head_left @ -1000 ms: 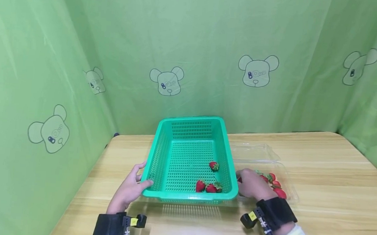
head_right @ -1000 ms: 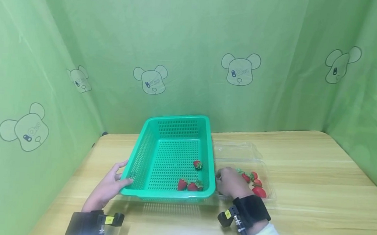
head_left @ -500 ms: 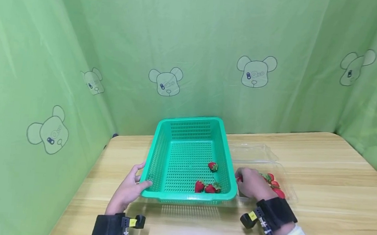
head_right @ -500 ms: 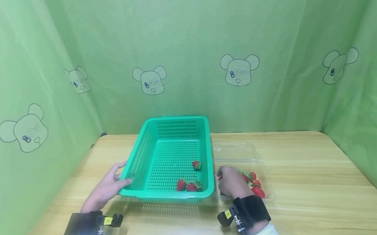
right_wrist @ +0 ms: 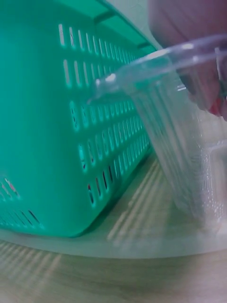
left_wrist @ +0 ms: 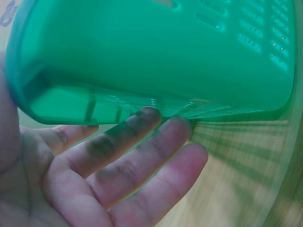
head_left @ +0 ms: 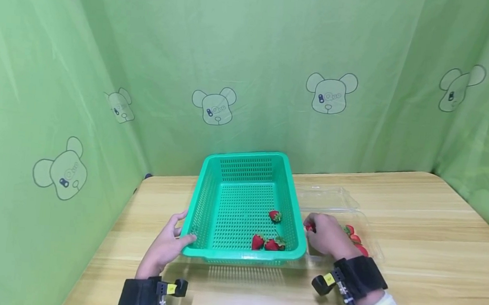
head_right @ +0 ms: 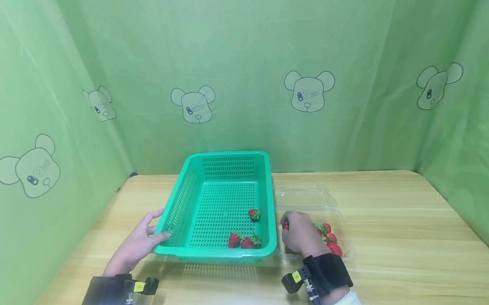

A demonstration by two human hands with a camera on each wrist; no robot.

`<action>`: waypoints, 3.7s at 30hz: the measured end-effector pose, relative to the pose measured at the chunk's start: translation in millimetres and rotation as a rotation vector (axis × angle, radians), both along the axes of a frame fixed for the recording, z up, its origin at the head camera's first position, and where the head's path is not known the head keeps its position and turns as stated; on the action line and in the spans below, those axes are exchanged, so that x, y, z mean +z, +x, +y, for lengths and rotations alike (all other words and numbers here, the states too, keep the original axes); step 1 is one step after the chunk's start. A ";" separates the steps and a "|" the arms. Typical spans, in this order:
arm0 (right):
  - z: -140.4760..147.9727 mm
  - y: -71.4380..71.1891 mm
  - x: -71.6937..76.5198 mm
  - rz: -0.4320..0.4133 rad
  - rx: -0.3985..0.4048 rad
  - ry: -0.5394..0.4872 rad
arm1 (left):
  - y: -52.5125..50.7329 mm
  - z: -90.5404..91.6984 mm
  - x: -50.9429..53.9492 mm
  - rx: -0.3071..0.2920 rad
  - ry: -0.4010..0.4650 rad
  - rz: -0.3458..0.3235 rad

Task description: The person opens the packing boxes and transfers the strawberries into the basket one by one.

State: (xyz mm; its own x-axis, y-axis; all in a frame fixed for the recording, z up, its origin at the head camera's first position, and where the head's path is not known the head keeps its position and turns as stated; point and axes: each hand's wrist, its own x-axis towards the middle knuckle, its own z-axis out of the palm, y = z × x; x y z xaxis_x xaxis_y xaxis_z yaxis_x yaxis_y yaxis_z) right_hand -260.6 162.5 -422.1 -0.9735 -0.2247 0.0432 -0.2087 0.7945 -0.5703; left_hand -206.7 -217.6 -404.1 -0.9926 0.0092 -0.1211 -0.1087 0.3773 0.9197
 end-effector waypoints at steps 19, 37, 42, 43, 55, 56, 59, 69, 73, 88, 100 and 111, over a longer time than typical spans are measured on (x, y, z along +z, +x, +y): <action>0.0 6.0 17.6 0.029 -0.014 -0.046 | 0.7 0.4 0.7 0.000 -0.005 0.006; -2.1 13.5 29.7 0.087 -0.023 -0.094 | 0.7 0.6 -0.3 0.001 0.001 0.002; -3.7 15.5 32.5 0.096 -0.020 -0.104 | -0.2 0.5 -1.2 0.003 -0.002 0.001; -3.9 15.7 32.9 0.102 -0.018 -0.103 | -0.1 0.5 -1.1 0.001 -0.002 0.003; -4.3 15.4 35.6 0.162 -0.004 -0.114 | -1.1 0.8 -1.6 0.005 -0.012 0.000; -4.4 15.6 35.9 0.168 -0.005 -0.114 | -0.9 0.8 -1.4 0.003 -0.013 0.001; -4.9 17.0 37.6 0.189 -0.001 -0.119 | -0.5 0.8 -0.9 -0.001 -0.011 0.005; -8.1 22.8 46.6 0.232 0.006 -0.128 | -0.7 0.6 -1.1 0.002 -0.008 0.007; -10.2 24.8 48.8 0.255 0.009 -0.141 | -1.1 -0.2 -2.3 -0.005 0.006 0.008; -23.0 35.9 54.4 0.300 0.036 -0.148 | -2.6 -0.2 -3.0 -0.015 0.027 -0.001; -32.1 39.8 53.5 0.384 0.086 -0.163 | -3.7 -1.5 -3.1 -0.031 0.043 0.000; -33.4 40.7 54.0 0.365 0.128 -0.196 | -1.1 1.3 0.5 -0.013 0.097 -0.015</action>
